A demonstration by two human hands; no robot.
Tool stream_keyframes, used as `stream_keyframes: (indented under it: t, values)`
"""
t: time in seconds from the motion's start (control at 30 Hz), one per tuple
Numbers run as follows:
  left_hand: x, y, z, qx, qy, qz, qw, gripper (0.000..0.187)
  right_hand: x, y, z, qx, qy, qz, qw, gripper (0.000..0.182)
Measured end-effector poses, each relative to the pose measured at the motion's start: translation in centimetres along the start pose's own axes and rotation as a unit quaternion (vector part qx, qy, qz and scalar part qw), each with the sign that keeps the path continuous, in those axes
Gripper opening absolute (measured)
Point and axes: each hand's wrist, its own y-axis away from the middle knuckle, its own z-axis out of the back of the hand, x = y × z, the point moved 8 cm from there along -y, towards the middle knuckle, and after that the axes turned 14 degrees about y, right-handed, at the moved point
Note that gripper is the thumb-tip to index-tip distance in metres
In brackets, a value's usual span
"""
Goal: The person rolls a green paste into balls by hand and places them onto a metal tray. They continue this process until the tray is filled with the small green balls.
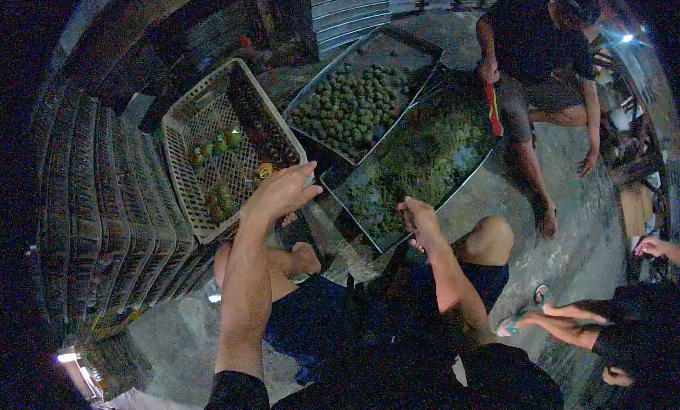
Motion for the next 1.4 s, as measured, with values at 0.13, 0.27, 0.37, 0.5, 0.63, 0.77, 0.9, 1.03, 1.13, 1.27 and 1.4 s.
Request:
stream_keyframes:
  t: [0.13,0.27,0.37,0.5,0.63,0.77,0.9,1.03,1.13,1.27,1.4]
  values:
    - [-0.1,-0.1,0.2,0.008,-0.007,0.005,1.0,0.054,0.0,-1.1,-0.3,-0.034,-0.082,0.028,0.996,0.032]
    - [-0.3,0.1,0.3,0.008,-0.006,0.0,1.0,0.055,-0.1,-1.8,0.0,-0.056,-0.037,0.014,0.998,0.033]
    - [-0.3,0.2,0.2,0.018,0.008,0.009,1.0,0.056,0.5,-1.8,0.2,-0.104,-0.033,0.037,0.993,0.037]
    - [-0.1,0.7,0.9,-0.018,0.009,-0.015,1.0,0.055,1.8,-0.1,-0.1,-0.033,0.016,0.051,0.998,0.035]
    - [0.7,0.7,1.1,-0.027,0.007,-0.018,0.999,0.055,2.2,1.8,0.5,-0.004,-0.228,0.055,0.972,0.024]
    - [-0.5,0.9,1.8,-0.004,0.018,0.011,1.0,0.055,-0.5,-0.6,-0.8,0.04,-0.346,0.01,0.937,0.025]
    - [-0.4,0.5,1.6,0.003,-0.004,0.037,0.999,0.054,-0.8,-2.2,-1.5,-0.053,-0.186,-0.007,0.981,0.042]
    - [-1.0,0.2,1.6,-0.01,-0.011,0.018,1.0,0.054,3.0,-1.0,-1.8,-0.013,-0.042,0.072,0.996,0.037]
    - [-1.1,-0.1,1.4,0.008,0.007,0.025,1.0,0.055,5.3,1.5,-2.0,0.042,-0.103,0.084,0.99,0.032]
    - [-0.8,-0.3,0.7,0.026,0.003,0.05,0.998,0.056,2.6,0.2,-1.6,0.039,-0.328,-0.045,0.943,0.037]
    - [-1.0,-0.5,0.9,0.01,-0.005,0.031,0.999,0.056,0.1,-3.5,-3.6,0.103,-0.28,0.005,0.955,0.041]
